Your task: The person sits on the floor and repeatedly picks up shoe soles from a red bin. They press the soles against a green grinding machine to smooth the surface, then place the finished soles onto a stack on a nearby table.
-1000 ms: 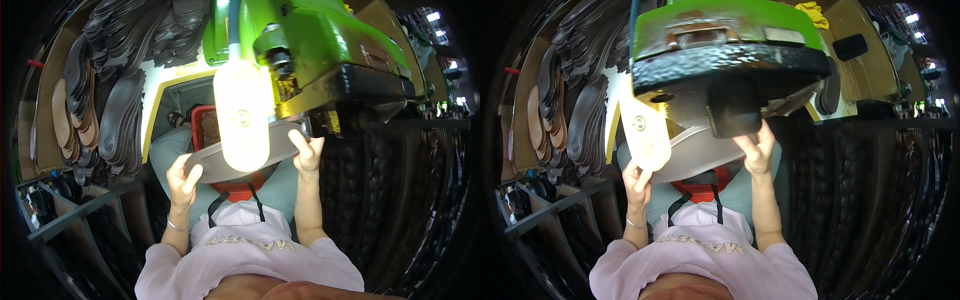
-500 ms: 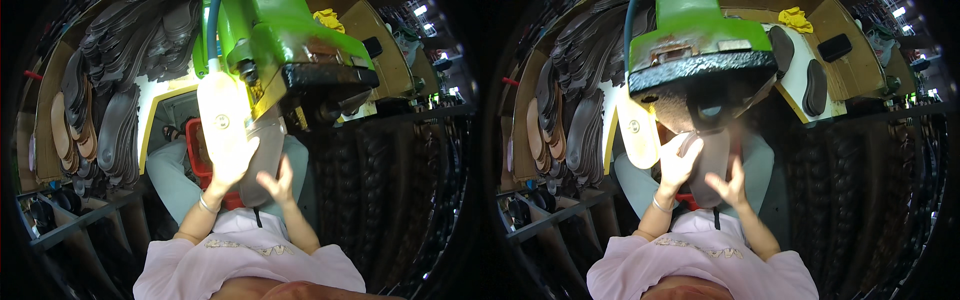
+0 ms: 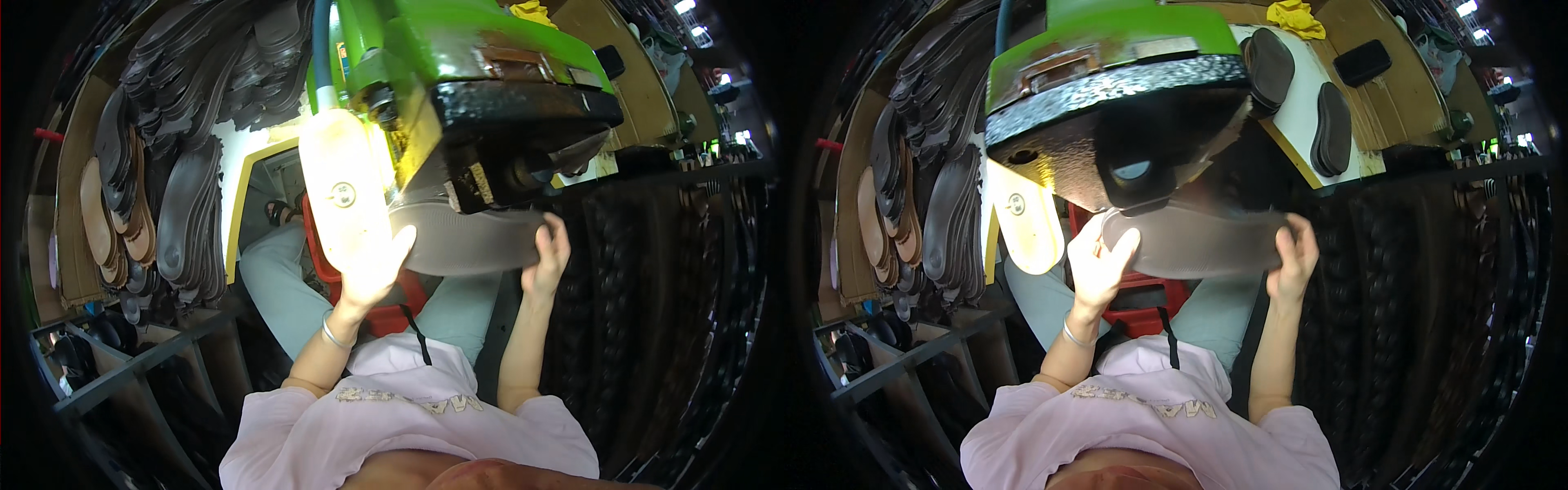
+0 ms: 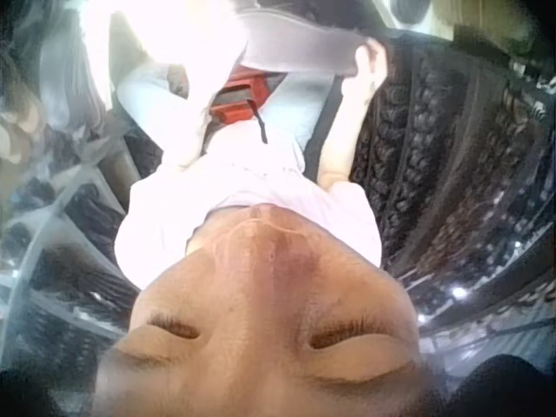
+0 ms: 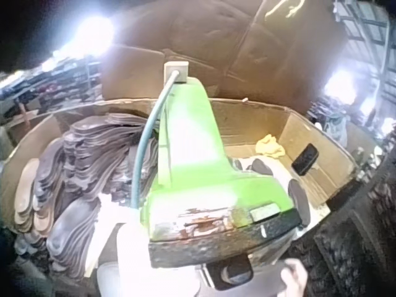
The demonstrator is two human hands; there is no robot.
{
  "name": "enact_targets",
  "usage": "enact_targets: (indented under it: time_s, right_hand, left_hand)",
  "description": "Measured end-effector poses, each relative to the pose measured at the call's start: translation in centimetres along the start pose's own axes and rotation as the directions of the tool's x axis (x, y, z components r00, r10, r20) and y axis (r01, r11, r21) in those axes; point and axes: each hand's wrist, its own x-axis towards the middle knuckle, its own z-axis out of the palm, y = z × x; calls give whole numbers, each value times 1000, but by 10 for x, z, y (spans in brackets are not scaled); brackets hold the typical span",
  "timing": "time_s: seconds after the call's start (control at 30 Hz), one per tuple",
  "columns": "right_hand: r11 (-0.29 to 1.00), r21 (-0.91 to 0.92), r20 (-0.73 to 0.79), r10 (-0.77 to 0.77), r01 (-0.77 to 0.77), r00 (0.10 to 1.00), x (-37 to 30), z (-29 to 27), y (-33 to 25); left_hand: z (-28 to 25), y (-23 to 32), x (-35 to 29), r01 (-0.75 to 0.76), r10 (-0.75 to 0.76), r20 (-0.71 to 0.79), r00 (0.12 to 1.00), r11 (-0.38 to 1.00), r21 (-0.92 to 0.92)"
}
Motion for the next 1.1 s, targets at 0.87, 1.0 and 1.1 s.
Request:
enact_targets:
  time_s: [0.87, 1.0, 1.1]
  right_hand:
    - [994, -93, 549, 1, 59, 836, 6, 135, 15]
    - [984, -162, 459, 15, 68, 889, -3, 152, -5]
    - [933, -318, 416, -23, 169, 909, -9, 142, 1]
  left_hand:
    - [-95, -43, -95, 612, -589, 184, 787, 703, -362]
    - [-9, -49, -114, 545, -514, 208, 832, 827, -136]
    - [23, -31, -101, 546, -507, 307, 805, 836, -50]
